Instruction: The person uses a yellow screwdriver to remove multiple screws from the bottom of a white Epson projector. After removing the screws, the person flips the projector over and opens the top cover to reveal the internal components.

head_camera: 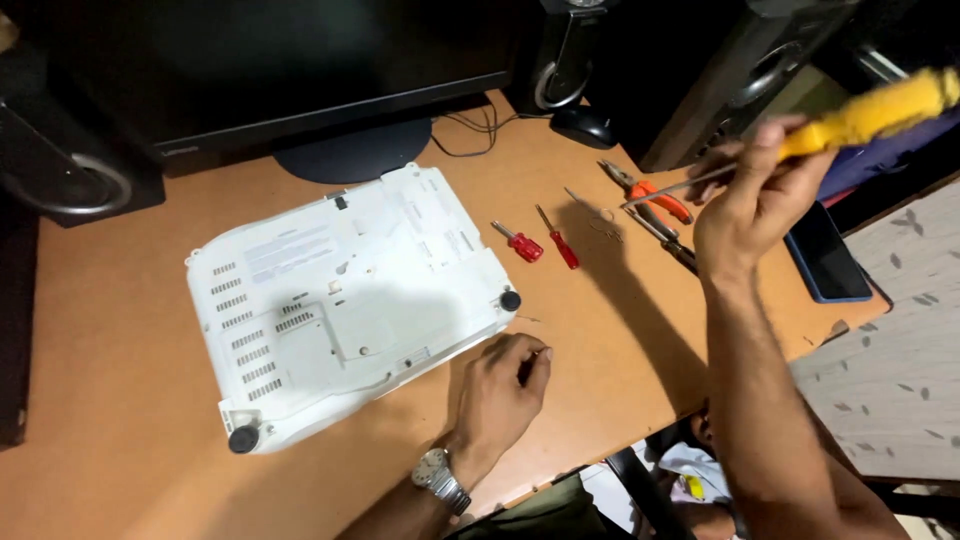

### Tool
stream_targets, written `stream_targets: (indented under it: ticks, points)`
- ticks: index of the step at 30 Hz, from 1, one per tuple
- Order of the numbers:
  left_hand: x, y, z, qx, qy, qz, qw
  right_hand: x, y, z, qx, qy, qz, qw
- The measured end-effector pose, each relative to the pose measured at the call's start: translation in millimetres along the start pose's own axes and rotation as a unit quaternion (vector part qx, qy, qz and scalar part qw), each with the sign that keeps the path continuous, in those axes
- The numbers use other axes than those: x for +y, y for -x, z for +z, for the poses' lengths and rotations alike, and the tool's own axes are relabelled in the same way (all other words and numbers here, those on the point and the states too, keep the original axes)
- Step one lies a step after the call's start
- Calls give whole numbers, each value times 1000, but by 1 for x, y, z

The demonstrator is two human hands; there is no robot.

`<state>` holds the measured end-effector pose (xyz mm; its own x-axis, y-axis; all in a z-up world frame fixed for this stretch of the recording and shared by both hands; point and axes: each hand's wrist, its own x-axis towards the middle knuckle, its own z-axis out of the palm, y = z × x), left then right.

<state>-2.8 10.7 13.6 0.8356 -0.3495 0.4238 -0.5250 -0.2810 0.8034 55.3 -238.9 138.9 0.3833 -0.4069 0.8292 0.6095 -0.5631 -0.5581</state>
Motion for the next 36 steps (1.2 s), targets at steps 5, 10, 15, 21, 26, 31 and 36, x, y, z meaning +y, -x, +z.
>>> stream_targets:
  ticks: [5, 10, 15, 21, 26, 31, 36]
  points:
    - [-1, 0, -1, -7, 4, -6, 1000, 85, 28, -35, 126, 55, 27, 990]
    - [0, 0, -1, 3, -3, 17, 1000, 99, 34, -40, 129, 50, 64, 988]
    - [-1, 0, 0, 10, 9, 8, 1000, 100, 43, -30, 40, 65, 93, 993]
    - [-4, 3, 2, 1, 3, -8, 1000, 91, 45, -22, -1, 93, 144, 985]
    - [2, 0, -1, 7, 8, 0, 1000, 95, 46, -22, 1, 87, 146, 985]
    - [0, 0, 1, 13, 15, 6, 1000, 98, 45, -26, 8, 42, 130, 991]
    - [-2, 2, 2, -3, 14, -14, 1000, 83, 45, -18, 41, 0, 137, 990]
